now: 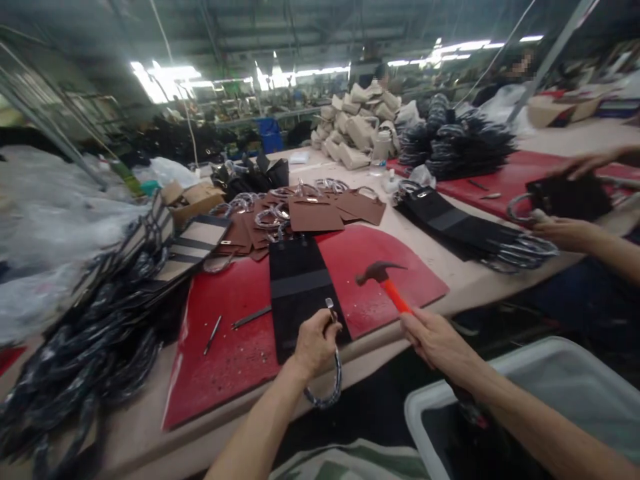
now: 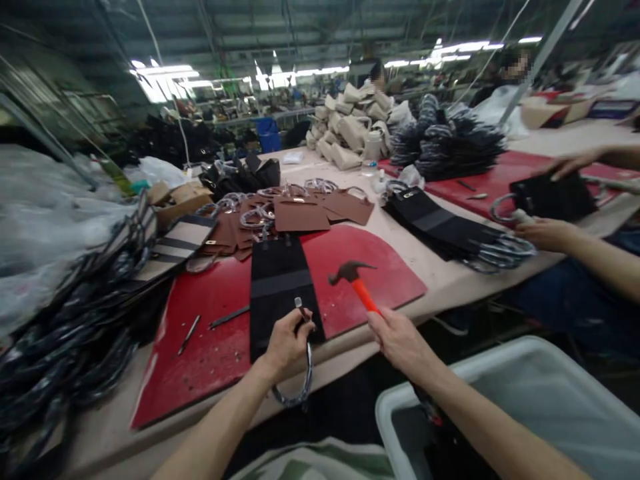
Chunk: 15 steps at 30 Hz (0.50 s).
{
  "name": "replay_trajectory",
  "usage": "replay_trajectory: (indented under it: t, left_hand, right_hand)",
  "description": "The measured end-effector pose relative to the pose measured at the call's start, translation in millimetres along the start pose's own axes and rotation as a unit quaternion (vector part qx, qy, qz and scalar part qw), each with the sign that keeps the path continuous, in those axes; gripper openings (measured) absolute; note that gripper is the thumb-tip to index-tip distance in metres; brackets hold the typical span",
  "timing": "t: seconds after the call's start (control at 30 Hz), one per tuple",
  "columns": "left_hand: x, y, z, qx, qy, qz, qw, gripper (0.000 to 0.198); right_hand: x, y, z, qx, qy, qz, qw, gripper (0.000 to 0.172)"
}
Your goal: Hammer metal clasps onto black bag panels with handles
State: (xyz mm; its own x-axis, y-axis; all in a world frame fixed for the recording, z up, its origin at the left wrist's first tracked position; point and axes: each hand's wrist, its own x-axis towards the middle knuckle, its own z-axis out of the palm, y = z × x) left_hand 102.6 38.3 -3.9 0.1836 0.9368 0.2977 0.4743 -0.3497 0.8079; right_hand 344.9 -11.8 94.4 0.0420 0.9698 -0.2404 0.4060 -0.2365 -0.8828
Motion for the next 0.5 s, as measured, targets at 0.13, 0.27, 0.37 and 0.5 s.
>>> replay_trajectory:
  t: [0.13, 0.27, 0.37, 0.5]
  left_hand:
    - [-2, -2, -6.5, 0.015, 0.0, 0.014, 1.0, 0.008]
    - [-2, 1, -3.2, 0.03, -0.004, 0.029, 0.999, 0.009]
    - [-1, 0, -3.1, 0.032, -0.006, 0.033, 0.999, 0.01]
    - [-1, -2, -4.8, 0.028, -0.002, 0.04, 0.999, 0.01]
  right_hand:
    - [-20, -50, -2, -0.173, 0.131, -0.242, 0.946, 0.036]
    - [-25, -52, 8, -0.355, 0.104, -0.296, 0.881, 0.025]
    - [-28, -65, 4, -0.433, 0.056, -0.287, 0.852, 0.023]
    - [-44, -104, -8, -0.243, 0.2, -0.358, 0.879, 0.03]
